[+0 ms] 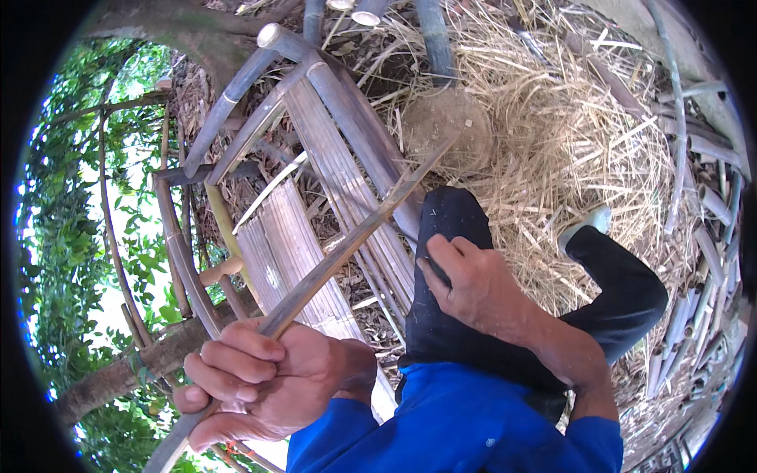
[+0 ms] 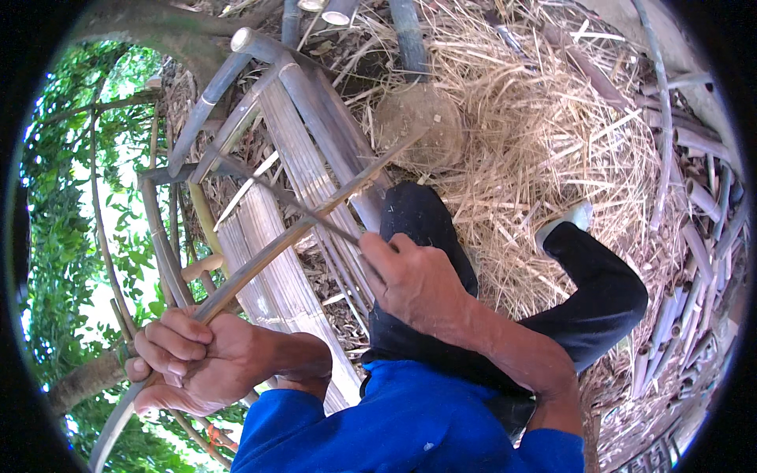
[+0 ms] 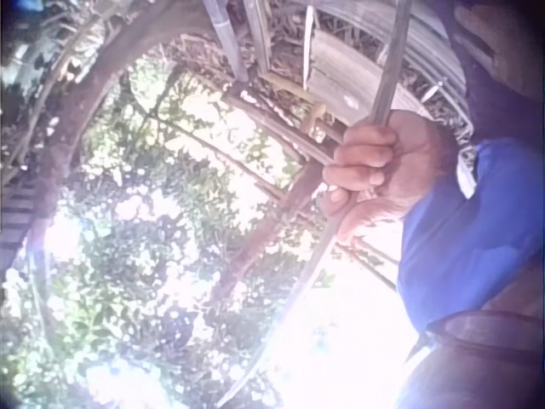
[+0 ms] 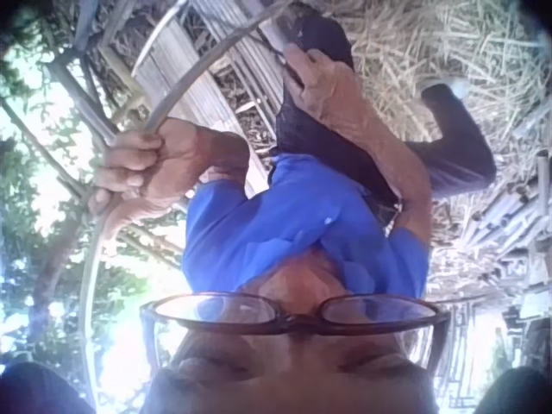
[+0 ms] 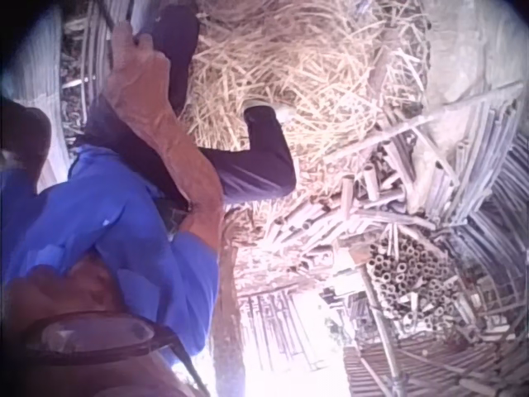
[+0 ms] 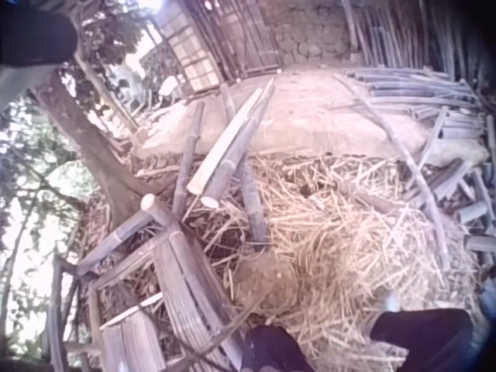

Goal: The person shaves a long thin strip of bamboo using a knife, holding the bamboo strip by hand and pulling the knife along its length to smooth it.

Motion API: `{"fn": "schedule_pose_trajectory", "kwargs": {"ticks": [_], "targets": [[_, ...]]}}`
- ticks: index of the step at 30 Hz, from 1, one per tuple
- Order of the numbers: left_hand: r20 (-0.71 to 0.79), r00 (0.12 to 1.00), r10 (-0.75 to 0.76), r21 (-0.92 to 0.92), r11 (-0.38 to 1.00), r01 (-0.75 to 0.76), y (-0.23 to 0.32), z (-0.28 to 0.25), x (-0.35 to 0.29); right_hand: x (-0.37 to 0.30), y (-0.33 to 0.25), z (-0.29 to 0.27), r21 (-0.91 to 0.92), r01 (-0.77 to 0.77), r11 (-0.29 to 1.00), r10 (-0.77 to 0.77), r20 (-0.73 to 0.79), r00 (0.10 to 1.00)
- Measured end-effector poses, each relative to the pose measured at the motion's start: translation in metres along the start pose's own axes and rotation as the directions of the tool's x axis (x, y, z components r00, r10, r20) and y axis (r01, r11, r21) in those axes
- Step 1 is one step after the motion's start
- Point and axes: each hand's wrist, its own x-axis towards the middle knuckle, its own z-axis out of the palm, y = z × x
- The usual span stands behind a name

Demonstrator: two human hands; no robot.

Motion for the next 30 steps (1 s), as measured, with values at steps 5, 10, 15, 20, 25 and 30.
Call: {"fn": "schedule_pose_trajectory", "kwargs": {"ticks": [5, 10, 15, 20, 25, 30], "targets": [[0.007, 1.000, 0.015, -0.051, 0.999, -0.015, -0.001, -0.002, -0.005, 0.001, 0.024, 0.008, -0.069, 0.023, 0.997, -0.025, -0.025, 0.999], [-0.032, 0.999, 0.001, -0.047, 0.999, -0.003, -0.004, -0.010, 0.001, -0.005, 0.028, 0.002, -0.070, -0.060, 0.996, 0.061, 0.021, 0.998], [-0.033, 0.999, 0.028, -0.033, 0.999, -0.030, -0.011, -0.010, 0.016, 0.013, 0.119, 0.028, -0.085, -0.180, 0.980, 0.182, 0.020, 0.983], [-0.067, 0.997, 0.038, 0.046, 0.998, -0.035, -0.014, -0.017, 0.029, 0.012, 0.094, 0.019, -0.054, -0.088, 0.995, 0.088, 0.002, 0.996], [-0.031, 0.999, -0.033, -0.101, 0.994, 0.030, -0.018, -0.027, 0.038, 0.018, 0.138, 0.038, -0.047, -0.079, 0.996, 0.079, 0.006, 0.997], [-0.013, 1.000, 0.003, -0.038, 0.999, -0.004, -0.017, -0.029, 0.042, 0.025, 0.224, 0.049, -0.102, -0.204, 0.974, 0.212, 0.074, 0.975]]}}
